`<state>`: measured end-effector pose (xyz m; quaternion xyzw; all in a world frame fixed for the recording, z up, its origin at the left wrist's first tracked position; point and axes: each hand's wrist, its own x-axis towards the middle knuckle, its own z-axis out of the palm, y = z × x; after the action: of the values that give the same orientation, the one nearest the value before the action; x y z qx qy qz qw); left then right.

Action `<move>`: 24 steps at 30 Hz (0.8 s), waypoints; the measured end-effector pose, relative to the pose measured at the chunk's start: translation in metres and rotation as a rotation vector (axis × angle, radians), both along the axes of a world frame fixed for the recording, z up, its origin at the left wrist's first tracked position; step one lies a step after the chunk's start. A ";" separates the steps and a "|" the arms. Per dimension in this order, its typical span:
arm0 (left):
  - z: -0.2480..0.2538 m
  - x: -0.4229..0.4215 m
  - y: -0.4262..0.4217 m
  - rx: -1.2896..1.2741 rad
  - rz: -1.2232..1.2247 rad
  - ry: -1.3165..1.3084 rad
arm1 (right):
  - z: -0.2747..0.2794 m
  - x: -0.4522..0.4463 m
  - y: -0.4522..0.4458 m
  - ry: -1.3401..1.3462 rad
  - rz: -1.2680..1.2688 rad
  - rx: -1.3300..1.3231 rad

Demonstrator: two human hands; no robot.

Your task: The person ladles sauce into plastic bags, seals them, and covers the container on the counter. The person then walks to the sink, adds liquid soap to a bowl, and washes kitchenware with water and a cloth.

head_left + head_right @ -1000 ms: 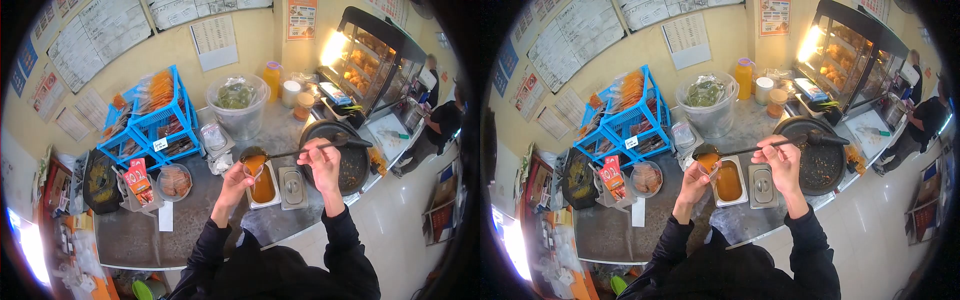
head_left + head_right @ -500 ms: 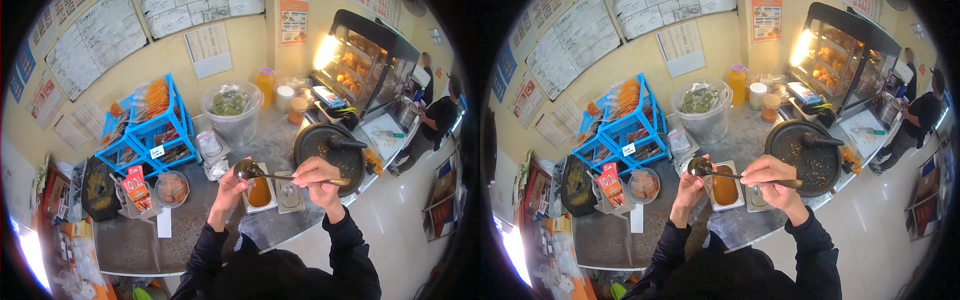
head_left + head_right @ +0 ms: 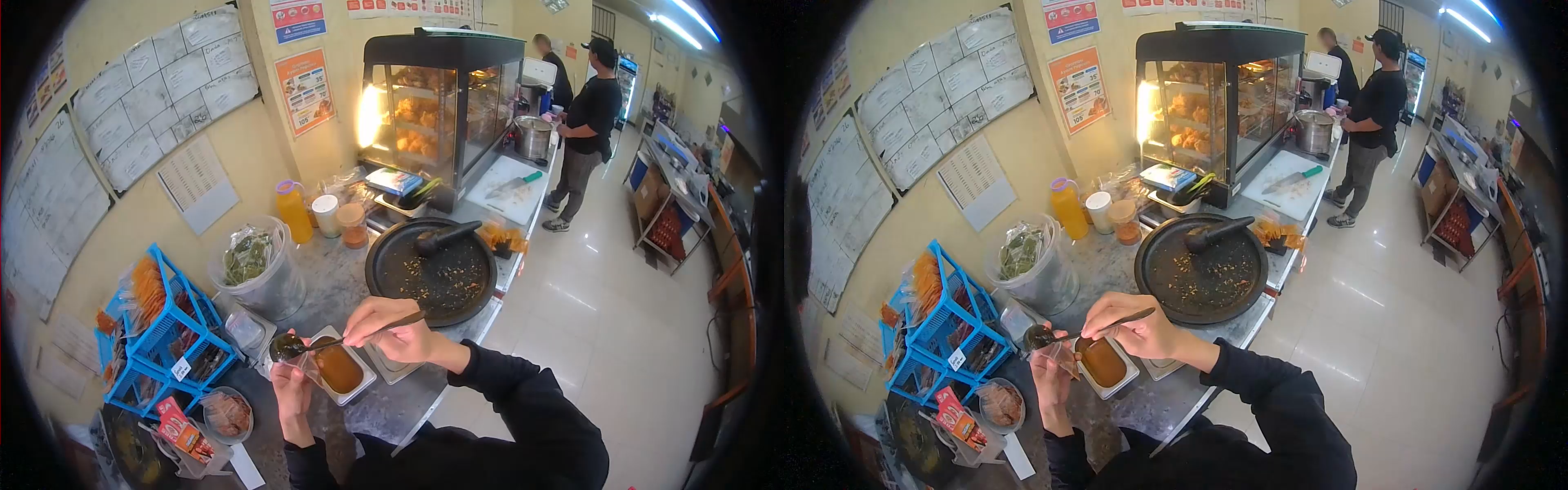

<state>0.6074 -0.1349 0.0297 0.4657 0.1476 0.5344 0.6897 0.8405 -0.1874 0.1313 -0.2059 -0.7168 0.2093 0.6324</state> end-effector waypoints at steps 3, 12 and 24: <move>-0.002 0.003 0.001 -0.001 0.021 0.014 | -0.006 -0.001 -0.002 0.041 -0.003 -0.021; -0.009 0.002 0.001 0.001 -0.002 0.039 | -0.034 -0.018 -0.006 0.448 0.070 -0.340; -0.022 -0.024 -0.014 -0.024 0.248 0.040 | -0.195 -0.027 0.011 0.216 -0.550 -0.915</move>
<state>0.5838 -0.1492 0.0077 0.4460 0.2240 0.6044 0.6210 0.8137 -0.1759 -0.0640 -0.6172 -0.4035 0.3468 0.5796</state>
